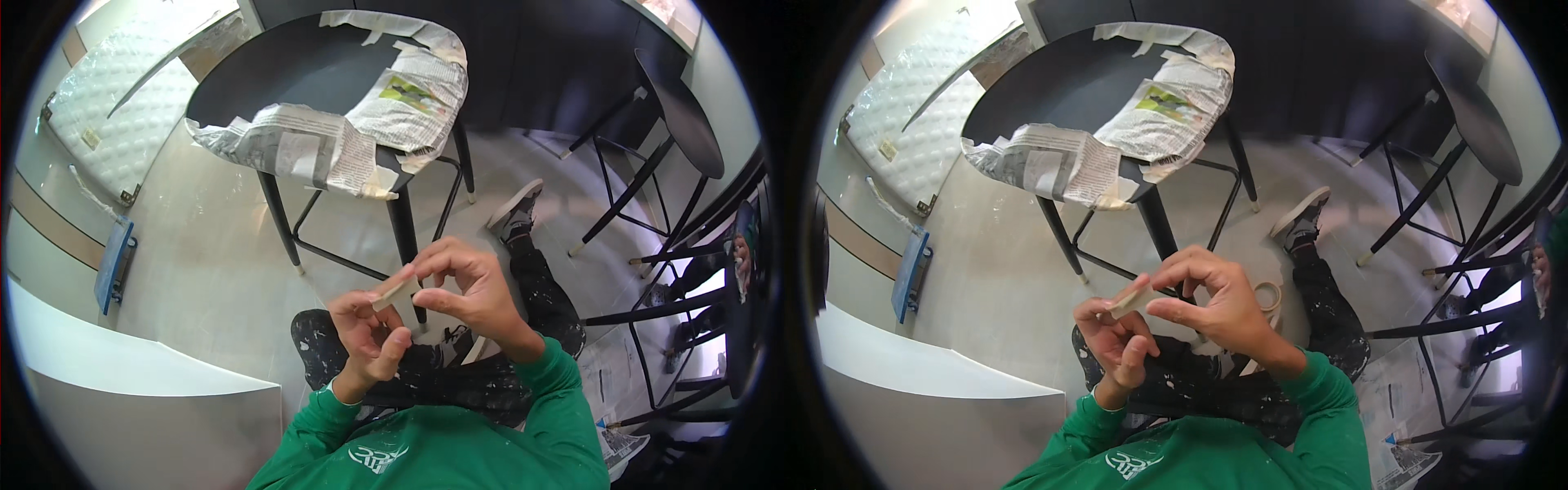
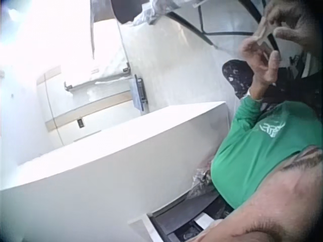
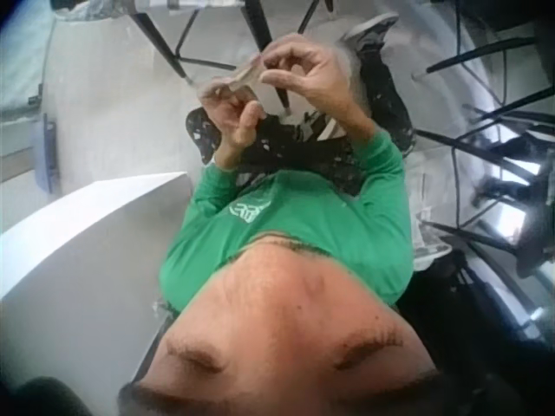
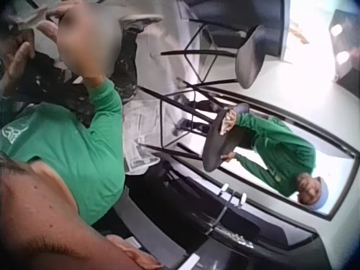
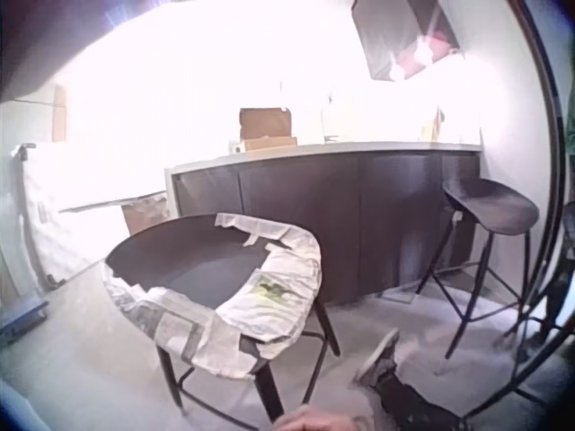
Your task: The person tapes newspaper to a black stool using masking tape while sitting on the floor.
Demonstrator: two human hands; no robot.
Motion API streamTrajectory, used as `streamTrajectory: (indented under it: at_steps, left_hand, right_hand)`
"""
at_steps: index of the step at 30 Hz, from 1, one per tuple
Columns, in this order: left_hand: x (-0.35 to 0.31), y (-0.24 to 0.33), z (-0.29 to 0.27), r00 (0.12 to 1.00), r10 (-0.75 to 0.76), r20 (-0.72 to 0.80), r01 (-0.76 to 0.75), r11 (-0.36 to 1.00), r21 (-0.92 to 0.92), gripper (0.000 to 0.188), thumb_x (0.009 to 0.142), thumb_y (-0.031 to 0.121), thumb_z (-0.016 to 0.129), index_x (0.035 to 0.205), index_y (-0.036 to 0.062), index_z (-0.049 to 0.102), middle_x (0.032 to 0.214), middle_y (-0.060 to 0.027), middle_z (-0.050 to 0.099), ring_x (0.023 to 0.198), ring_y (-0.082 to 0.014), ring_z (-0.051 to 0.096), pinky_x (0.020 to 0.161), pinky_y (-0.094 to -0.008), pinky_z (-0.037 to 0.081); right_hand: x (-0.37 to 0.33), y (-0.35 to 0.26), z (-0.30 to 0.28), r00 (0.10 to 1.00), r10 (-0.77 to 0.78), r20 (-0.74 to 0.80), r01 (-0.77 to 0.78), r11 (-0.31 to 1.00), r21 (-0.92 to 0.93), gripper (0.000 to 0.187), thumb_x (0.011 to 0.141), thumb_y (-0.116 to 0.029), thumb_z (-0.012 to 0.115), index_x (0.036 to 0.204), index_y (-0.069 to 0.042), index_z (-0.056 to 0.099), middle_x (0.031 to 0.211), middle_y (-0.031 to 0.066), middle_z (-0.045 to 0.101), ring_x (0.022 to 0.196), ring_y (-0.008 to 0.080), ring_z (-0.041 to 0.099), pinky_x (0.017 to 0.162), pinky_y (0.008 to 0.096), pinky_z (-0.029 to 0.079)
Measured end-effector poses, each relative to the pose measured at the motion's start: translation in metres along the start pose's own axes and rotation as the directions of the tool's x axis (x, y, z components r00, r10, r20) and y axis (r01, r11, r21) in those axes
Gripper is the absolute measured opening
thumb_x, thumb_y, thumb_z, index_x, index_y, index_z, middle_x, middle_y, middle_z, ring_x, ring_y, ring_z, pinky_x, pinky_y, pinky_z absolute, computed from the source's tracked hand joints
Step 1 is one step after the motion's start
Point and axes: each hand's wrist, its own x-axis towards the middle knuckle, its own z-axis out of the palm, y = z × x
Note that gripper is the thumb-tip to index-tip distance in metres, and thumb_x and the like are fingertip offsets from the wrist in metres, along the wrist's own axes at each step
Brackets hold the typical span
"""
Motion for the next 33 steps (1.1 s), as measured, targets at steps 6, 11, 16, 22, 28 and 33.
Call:
streamTrajectory:
  at_steps: [6, 11, 16, 22, 28, 33]
  left_hand:
    - [0.02, 0.022, -0.028, 0.975, 0.096, 0.201, -0.185, 0.851, 0.491, 0.067, 0.094, 0.019, 0.074, 0.141, 0.0077, 0.027, 0.148, -0.0415, 0.05, 0.077, -0.0216, 0.07, 0.067, -0.0266, 0.054]
    - [0.108, 0.05, -0.078, 0.816, 0.577, 0.032, -0.42, 0.554, 0.719, 0.077, 0.097, 0.045, 0.075, 0.153, 0.0035, 0.044, 0.153, -0.0351, 0.048, 0.124, -0.0465, 0.064, 0.105, -0.052, 0.052]
    - [0.191, 0.095, -0.117, 0.813, 0.075, 0.578, -0.58, 0.197, 0.79, 0.075, 0.085, 0.061, 0.079, 0.135, 0.0062, 0.068, 0.136, -0.015, 0.067, 0.126, -0.0368, 0.062, 0.117, -0.0514, 0.04]
    - [0.216, 0.092, -0.112, 0.77, -0.016, 0.638, -0.617, 0.238, 0.75, 0.046, 0.088, 0.054, 0.078, 0.091, 0.0083, 0.072, 0.095, -0.0033, 0.072, 0.087, -0.0224, 0.065, 0.08, -0.0377, 0.045]
    - [0.213, 0.087, -0.111, 0.801, -0.022, 0.598, -0.58, 0.222, 0.784, 0.042, 0.091, 0.05, 0.077, 0.094, 0.0089, 0.073, 0.1, -0.0039, 0.071, 0.089, -0.0235, 0.064, 0.081, -0.0376, 0.045]
    - [0.204, 0.082, -0.097, 0.723, 0.051, 0.688, -0.675, 0.259, 0.69, 0.043, 0.086, 0.045, 0.082, 0.11, 0.0103, 0.073, 0.116, -0.0037, 0.068, 0.102, -0.0241, 0.064, 0.086, -0.0398, 0.047]
  right_hand:
    - [0.017, -0.027, 0.019, 0.996, -0.087, -0.025, 0.082, 0.984, -0.159, 0.011, 0.088, -0.007, 0.085, 0.093, -0.003, 0.076, 0.101, 0.0025, 0.068, 0.079, 0.0077, 0.054, 0.069, 0.0244, 0.045]
    - [0.051, -0.068, 0.003, 0.968, -0.245, -0.063, 0.228, 0.954, -0.197, 0.014, 0.096, -0.011, 0.078, 0.101, 0.0, 0.071, 0.101, 0.0038, 0.07, 0.086, 0.0111, 0.065, 0.075, 0.0251, 0.052]
    - [0.14, -0.078, -0.008, 0.988, -0.004, 0.155, -0.007, 0.997, 0.072, 0.025, 0.104, -0.02, 0.071, 0.112, 0.003, 0.065, 0.102, 0.0087, 0.072, 0.095, 0.0147, 0.072, 0.082, 0.0256, 0.059]
    - [0.2, -0.061, 0.0, 0.883, 0.29, 0.368, -0.346, 0.934, 0.093, 0.026, 0.105, -0.023, 0.069, 0.11, 0.002, 0.063, 0.106, 0.0158, 0.073, 0.101, 0.0204, 0.075, 0.089, 0.0301, 0.064]
    - [0.215, -0.055, -0.009, 0.82, 0.364, 0.443, -0.464, 0.874, 0.141, 0.027, 0.105, -0.023, 0.068, 0.109, 0.002, 0.062, 0.108, 0.0188, 0.071, 0.102, 0.0255, 0.075, 0.09, 0.0332, 0.065]
    - [0.219, -0.053, -0.014, 0.783, 0.413, 0.466, -0.544, 0.818, 0.188, 0.03, 0.106, -0.021, 0.065, 0.116, 0.006, 0.057, 0.113, 0.0216, 0.066, 0.108, 0.0297, 0.073, 0.091, 0.0339, 0.066]
